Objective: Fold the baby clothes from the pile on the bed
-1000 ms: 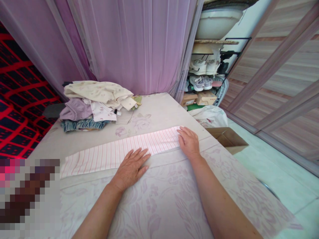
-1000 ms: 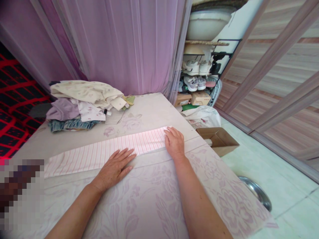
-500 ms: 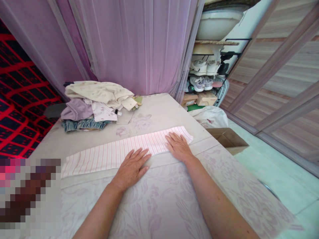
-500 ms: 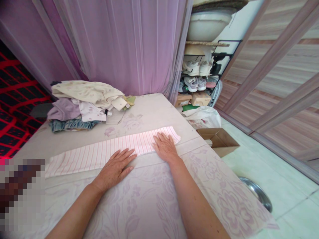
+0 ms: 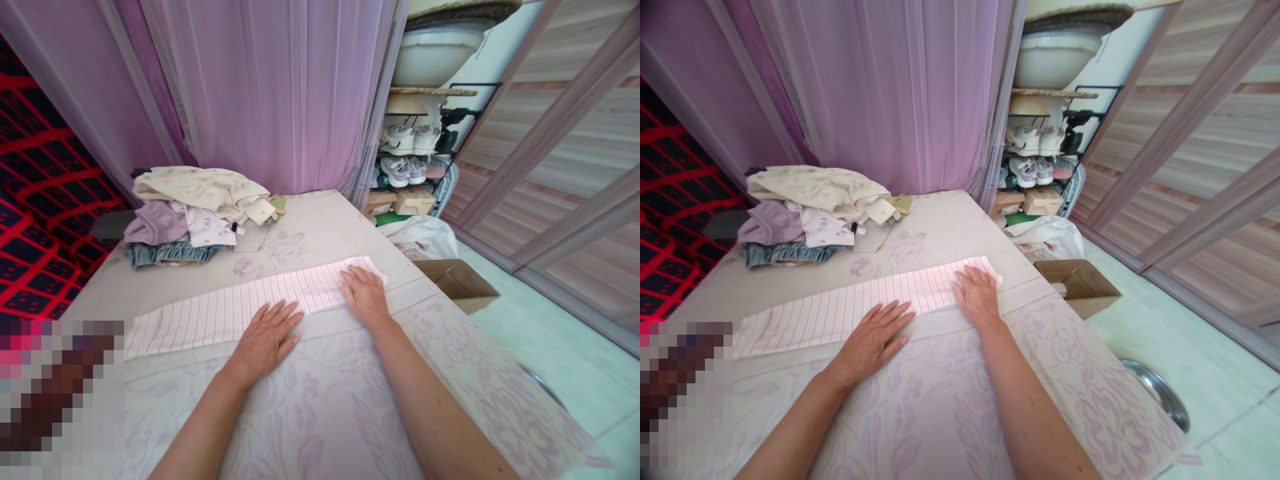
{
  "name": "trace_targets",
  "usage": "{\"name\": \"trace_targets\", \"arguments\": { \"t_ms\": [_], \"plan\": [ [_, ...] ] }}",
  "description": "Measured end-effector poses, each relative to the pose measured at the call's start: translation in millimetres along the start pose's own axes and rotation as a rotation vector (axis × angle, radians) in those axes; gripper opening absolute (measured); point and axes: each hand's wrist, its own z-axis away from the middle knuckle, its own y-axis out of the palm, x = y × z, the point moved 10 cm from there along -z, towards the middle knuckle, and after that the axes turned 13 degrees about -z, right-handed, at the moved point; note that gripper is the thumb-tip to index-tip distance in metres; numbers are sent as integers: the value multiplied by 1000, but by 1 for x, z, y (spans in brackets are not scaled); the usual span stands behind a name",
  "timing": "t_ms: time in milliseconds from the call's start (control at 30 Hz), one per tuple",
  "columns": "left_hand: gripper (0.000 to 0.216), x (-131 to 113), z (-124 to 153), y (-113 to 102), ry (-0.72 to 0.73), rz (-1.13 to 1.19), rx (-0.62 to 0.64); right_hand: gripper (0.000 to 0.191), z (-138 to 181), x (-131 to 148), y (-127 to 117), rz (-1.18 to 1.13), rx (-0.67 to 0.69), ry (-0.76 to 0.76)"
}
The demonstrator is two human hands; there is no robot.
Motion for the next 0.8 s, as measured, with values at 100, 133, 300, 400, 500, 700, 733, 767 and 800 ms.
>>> {"name": "trace_targets", "arguments": {
  "t_ms": [100,133,300,400,500,700,733,767,800],
  "plan": [
    [49,1,0,1,-4,1,9,35,0,-10,-15,-2,-92,33],
    [49,1,0,1,-5,3,7,34,0,-13,-16,11,-82,39],
    [49,0,1,1,-4,5,7,29,0,-15,-10,13,-42,34],
    [49,0,1,0,-8,5,7,28,0,-16,-8,3,-46,55],
    [49,0,0,0,-8,10,13,28,0,-17,-7,7,-40,78],
    [49,0,0,-1,-7,17,14,31,0,-19,-3,33,-43,78],
    [49,0,1,-1,-6,18,5,32,0,-19,-4,39,-47,77],
    [49,0,1,-2,-5,19,-1,31,1,-18,-4,46,-48,76],
    [49,0,1,-2,-5,19,-6,31,1,-17,-5,53,-48,75]
  ]
}}
